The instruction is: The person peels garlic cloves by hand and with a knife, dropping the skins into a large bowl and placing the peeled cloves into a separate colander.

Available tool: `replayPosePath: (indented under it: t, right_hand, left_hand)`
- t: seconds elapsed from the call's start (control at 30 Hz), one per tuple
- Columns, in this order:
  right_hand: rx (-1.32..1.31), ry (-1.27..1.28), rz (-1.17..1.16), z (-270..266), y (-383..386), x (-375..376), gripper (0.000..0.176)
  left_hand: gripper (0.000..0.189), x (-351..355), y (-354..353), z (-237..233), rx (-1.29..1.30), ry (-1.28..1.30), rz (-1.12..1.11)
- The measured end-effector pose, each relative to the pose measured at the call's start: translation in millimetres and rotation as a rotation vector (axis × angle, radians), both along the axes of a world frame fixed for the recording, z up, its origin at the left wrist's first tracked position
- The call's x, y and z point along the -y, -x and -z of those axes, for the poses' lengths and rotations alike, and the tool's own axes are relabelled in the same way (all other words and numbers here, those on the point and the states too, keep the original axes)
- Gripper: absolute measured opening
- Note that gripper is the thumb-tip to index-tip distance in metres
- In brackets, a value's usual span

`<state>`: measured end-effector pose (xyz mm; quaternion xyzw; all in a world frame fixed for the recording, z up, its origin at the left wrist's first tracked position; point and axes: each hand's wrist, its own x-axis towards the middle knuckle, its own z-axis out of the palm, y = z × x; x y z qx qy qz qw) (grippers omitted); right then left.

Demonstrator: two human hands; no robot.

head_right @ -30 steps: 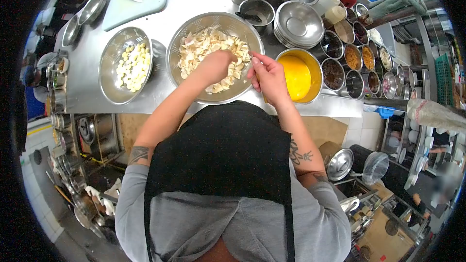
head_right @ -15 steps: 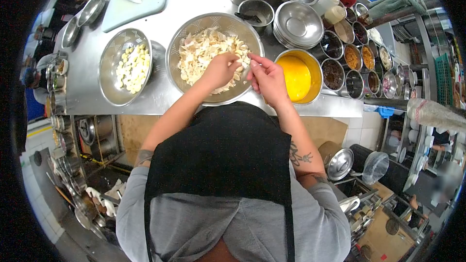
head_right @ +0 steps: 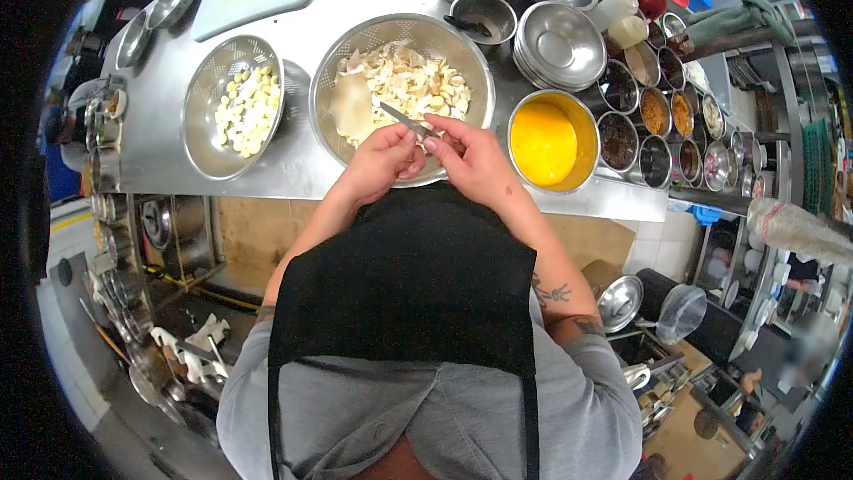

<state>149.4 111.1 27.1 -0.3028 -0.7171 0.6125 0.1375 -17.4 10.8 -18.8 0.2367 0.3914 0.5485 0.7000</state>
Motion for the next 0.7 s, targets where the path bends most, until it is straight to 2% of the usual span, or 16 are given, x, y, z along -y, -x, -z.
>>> replayPosePath:
  t: [0.1,0.2,0.3,0.4,0.5,0.63,0.7]
  right_hand:
    - [0.033,-0.085,-0.005,-2.0,3.3,1.8,0.034]
    - [0.024,-0.108,-0.029,-9.0,7.8,3.7,0.036]
    - [0.039,-0.165,-0.018,-9.3,8.1,6.9,0.040]
    - [0.038,-0.210,-0.004,-9.7,7.9,8.5,0.045]
    - [0.014,-0.169,-0.012,-13.9,10.1,11.4,0.047]
    - [0.120,-0.222,-0.034,-15.3,9.0,10.8,0.047]
    - [0.079,-0.218,-0.008,-8.9,8.1,11.0,0.044]
  left_hand:
    - [0.019,2.7,2.2,-2.0,-0.010,-0.023,-0.005]
    - [0.025,1.2,-6.3,-9.4,-0.057,0.052,-0.187]
    - [0.033,3.8,-5.0,-11.7,0.069,0.067,-0.220]
    - [0.036,6.9,-1.2,-17.6,0.394,0.104,-0.158]
    - [0.034,7.0,-2.5,-3.7,0.337,0.059,-0.127]
    - [0.032,6.5,-5.7,-9.5,0.002,0.091,-0.155]
    - [0.031,6.2,-4.9,-11.6,-0.106,0.049,-0.155]
